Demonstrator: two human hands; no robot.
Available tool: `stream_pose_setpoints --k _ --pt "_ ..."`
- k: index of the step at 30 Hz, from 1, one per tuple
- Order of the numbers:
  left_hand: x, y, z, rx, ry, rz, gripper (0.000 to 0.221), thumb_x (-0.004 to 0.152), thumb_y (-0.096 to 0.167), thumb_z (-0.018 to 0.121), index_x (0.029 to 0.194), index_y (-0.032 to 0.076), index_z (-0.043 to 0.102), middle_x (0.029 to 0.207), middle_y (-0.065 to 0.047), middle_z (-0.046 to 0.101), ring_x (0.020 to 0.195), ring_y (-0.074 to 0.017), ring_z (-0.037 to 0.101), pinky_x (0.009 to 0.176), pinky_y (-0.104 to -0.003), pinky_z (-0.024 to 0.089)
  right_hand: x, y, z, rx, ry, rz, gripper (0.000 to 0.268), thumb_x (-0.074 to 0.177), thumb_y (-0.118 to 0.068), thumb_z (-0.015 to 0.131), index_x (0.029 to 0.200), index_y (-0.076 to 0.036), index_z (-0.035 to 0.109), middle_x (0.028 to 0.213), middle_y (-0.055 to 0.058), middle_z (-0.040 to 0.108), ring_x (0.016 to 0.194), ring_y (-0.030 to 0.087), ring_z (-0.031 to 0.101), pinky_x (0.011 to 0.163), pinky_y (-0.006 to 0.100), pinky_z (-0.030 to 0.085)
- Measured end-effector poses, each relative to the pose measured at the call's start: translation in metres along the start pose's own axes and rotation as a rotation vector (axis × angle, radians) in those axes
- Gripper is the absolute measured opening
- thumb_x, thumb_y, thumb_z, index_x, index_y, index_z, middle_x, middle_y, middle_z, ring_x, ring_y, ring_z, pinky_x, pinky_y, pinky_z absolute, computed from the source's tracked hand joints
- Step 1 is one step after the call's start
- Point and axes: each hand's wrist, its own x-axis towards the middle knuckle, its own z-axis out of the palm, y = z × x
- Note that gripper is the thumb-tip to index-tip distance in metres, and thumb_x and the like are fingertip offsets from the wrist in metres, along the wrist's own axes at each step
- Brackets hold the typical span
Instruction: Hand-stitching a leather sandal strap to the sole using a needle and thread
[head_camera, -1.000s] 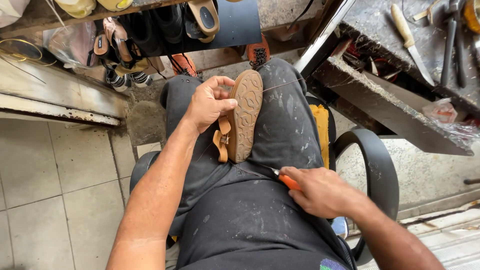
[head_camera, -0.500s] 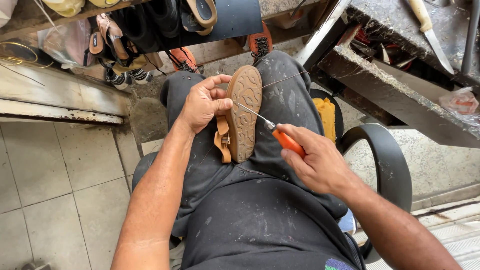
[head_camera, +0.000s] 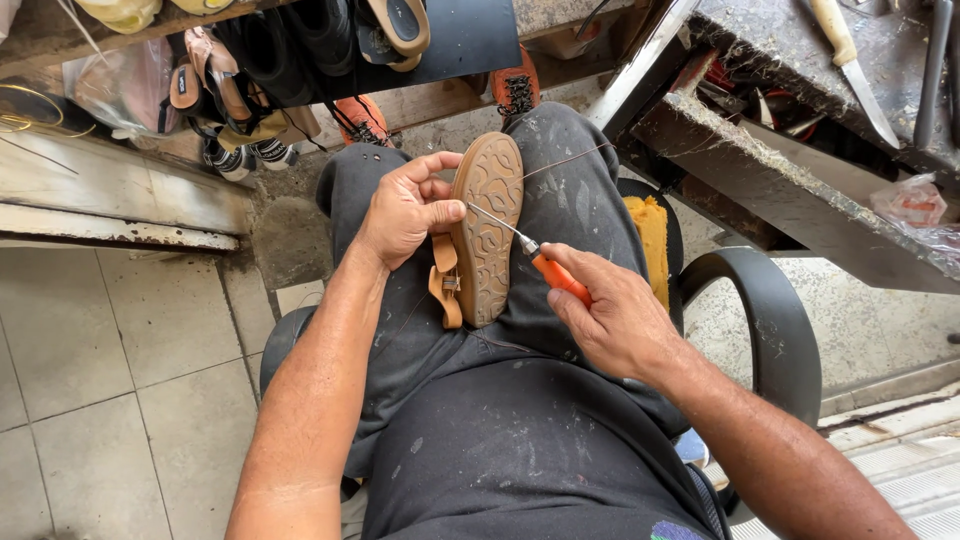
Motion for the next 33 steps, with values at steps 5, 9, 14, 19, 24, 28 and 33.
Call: stream_pose_setpoints --k 5,9,14,19,24,28,33 --pt "0.0 -0.003 -0.001 0.004 0.0 0.011 0.064 0.078 -0.005 0.084 0.136 0.007 0.061 0.093 -0.01 0.074 0.082 -0.0177 0.076 0.07 -0.036 0.069 -0.002 -0.009 0.01 -0.011 0.02 0.056 0.052 0.093 -0.023 0.062 0.145 -0.017 0.057 0.121 0.017 0.071 0.113 0.045 0.066 0.09 0.057 0.054" --pt "-0.002 0.0 0.002 0.025 -0.014 0.021 0.067 0.077 -0.005 0.086 0.138 0.008 0.061 0.093 -0.01 0.074 0.083 -0.0172 0.077 0.07 -0.036 0.069 0.0 -0.016 0.016 -0.111 0.054 -0.01 0.048 0.093 -0.024 0.061 0.141 -0.018 0.059 0.105 0.013 0.072 0.094 0.041 0.072 0.076 0.051 0.058" --pt "-0.009 0.01 0.01 0.045 -0.019 0.019 0.07 0.074 -0.005 0.087 0.138 0.009 0.061 0.093 -0.008 0.072 0.081 -0.0154 0.076 0.068 -0.034 0.07 0.003 -0.037 -0.004 -0.373 0.015 -0.179 0.044 0.088 -0.023 0.065 0.132 -0.017 0.065 0.081 0.007 0.065 0.07 0.034 0.071 0.058 0.047 0.057" --pt "-0.019 0.019 0.016 0.122 -0.056 0.044 0.079 0.065 -0.004 0.094 0.137 0.01 0.063 0.095 -0.008 0.066 0.075 -0.0113 0.07 0.062 -0.033 0.07 0.0 -0.044 -0.046 -0.394 -0.1 -0.238 0.046 0.083 -0.017 0.065 0.129 -0.014 0.07 0.071 0.009 0.062 0.058 0.034 0.068 0.049 0.046 0.055" --pt "-0.034 0.068 0.04 0.309 -0.324 -0.051 0.065 0.07 -0.006 0.077 0.132 0.013 0.069 0.096 -0.001 0.061 0.073 -0.007 0.061 0.068 -0.022 0.054 -0.015 0.005 -0.078 -0.235 -0.273 -0.115 0.051 0.089 -0.025 0.064 0.138 -0.013 0.06 0.13 0.006 0.073 0.106 0.025 0.074 0.088 0.037 0.052" --pt "-0.025 0.067 0.058 0.428 -0.393 -0.066 0.081 0.068 0.006 0.082 0.145 0.017 0.059 0.1 -0.002 0.063 0.06 -0.0067 0.048 0.06 -0.021 0.048 -0.026 0.029 -0.08 -0.11 -0.398 0.122 0.063 0.091 -0.024 0.061 0.151 -0.02 0.047 0.093 0.003 0.069 0.061 0.016 0.063 0.061 0.032 0.051" --pt "-0.017 0.054 0.063 0.399 -0.45 -0.066 0.094 0.06 0.009 0.09 0.148 0.022 0.057 0.09 0.003 0.054 0.058 -0.0014 0.042 0.054 -0.015 0.043 -0.032 0.063 -0.075 0.163 -0.372 0.341 0.064 0.097 -0.039 0.049 0.157 -0.018 0.046 0.074 0.003 0.06 0.051 0.011 0.044 0.045 0.025 0.049"
